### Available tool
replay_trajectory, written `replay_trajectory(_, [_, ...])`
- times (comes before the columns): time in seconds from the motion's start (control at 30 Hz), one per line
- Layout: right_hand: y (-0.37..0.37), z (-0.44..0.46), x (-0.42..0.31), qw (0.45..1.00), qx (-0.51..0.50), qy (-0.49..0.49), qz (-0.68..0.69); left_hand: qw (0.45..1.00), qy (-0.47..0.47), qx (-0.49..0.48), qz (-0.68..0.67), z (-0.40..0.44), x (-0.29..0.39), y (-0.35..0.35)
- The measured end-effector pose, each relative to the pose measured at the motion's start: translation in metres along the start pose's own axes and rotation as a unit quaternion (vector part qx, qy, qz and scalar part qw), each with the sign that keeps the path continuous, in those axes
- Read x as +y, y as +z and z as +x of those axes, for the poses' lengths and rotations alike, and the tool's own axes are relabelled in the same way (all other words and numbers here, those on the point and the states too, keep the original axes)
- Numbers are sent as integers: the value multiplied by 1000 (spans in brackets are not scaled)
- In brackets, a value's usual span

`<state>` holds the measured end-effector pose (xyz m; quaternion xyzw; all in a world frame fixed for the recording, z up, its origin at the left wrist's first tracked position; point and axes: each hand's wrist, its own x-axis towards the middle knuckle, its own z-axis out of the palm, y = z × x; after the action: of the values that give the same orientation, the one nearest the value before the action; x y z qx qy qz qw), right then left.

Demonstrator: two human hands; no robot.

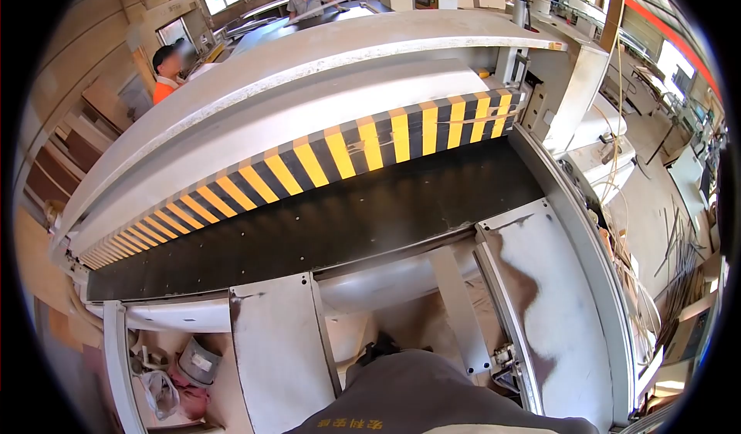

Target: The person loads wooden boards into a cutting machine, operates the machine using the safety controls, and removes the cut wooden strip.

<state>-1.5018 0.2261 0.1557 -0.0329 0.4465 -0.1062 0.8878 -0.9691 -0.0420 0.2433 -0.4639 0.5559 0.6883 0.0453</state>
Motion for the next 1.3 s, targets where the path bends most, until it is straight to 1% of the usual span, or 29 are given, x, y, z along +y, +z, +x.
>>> replay_trajectory(0.03, [1, -6, 1, 999, -32, 37, 10, 999, -19, -26, -5, -7, -3, -2])
replay_trajectory(0.07, [6, -15, -6, 998, -36, 52, 4, 997, -47, -61, -13, -17, -4, -6])
replay_trajectory(0.13, [-1, -30, -31, 997, -5, 21, -72, 983, -119, -137, -32, -32, -16, -15])
replay_trajectory(0.17, [2, -49, -64, 982, 54, -50, -172, 973, -156, -166, -45, -36, -23, -24])
replay_trajectory(0.2, [-2, -64, -101, 931, 135, -139, -310, 963, -185, -186, -57, -37, -28, -37])
replay_trajectory(0.23, [-19, -70, -121, 914, 225, -242, -237, 971, -169, -150, -84, -34, -41, -55])
replay_trajectory(0.27, [-61, -62, -132, 802, 293, -425, -299, 997, -23, -25, -67, -8, -78, -91])
replay_trajectory(0.3, [-61, -70, -156, 664, 470, -457, -361, 977, 25, 128, -171, -3, -62, -113])
replay_trajectory(0.33, [-70, -71, -172, 578, 594, -420, -370, 943, 43, 282, -169, 21, -53, -128])
replay_trajectory(0.37, [-107, -61, -178, 456, 620, -465, -438, 912, 147, 383, -20, 46, -77, -153])
replay_trajectory(0.4, [-101, -70, -190, 462, 666, -425, -404, 854, 144, 484, 129, 57, -73, -162])
replay_trajectory(0.43, [-105, -68, -194, 455, 693, -396, -394, 825, 154, 501, 214, 60, -68, -166])
replay_trajectory(0.5, [-124, -56, -206, 438, 748, -337, -368, 745, 172, 519, 382, 66, -56, -175])
replay_trajectory(0.53, [-122, -61, -212, 472, 748, -307, -350, 783, 127, 494, 355, 56, -37, -177])
replay_trajectory(0.63, [-124, -35, -210, 456, 772, -264, -355, 743, 132, 528, 389, 67, -32, -180])
replay_trajectory(0.73, [-111, -22, -211, 448, 788, -233, -353, 722, 134, 560, 384, 83, -36, -183])
replay_trajectory(0.77, [-104, -32, -217, 448, 791, -227, -350, 722, 132, 561, 383, 76, -20, -189])
replay_trajectory(0.83, [-105, -27, -216, 446, 794, -223, -349, 725, 130, 559, 380, 80, -21, -200])
replay_trajectory(0.93, [-103, -23, -217, 437, 799, -225, -347, 707, 114, 598, 359, 97, -30, -224])
replay_trajectory(1.0, [-100, -25, -220, 425, 803, -236, -346, 698, 102, 614, 355, 96, -22, -232])
replay_trajectory(1.2, [-100, -20, -218, 420, 803, -242, -348, 681, 105, 631, 356, 106, -31, -238])
replay_trajectory(1.3, [-96, -24, -219, 420, 802, -241, -351, 666, 91, 642, 369, 100, -22, -236])
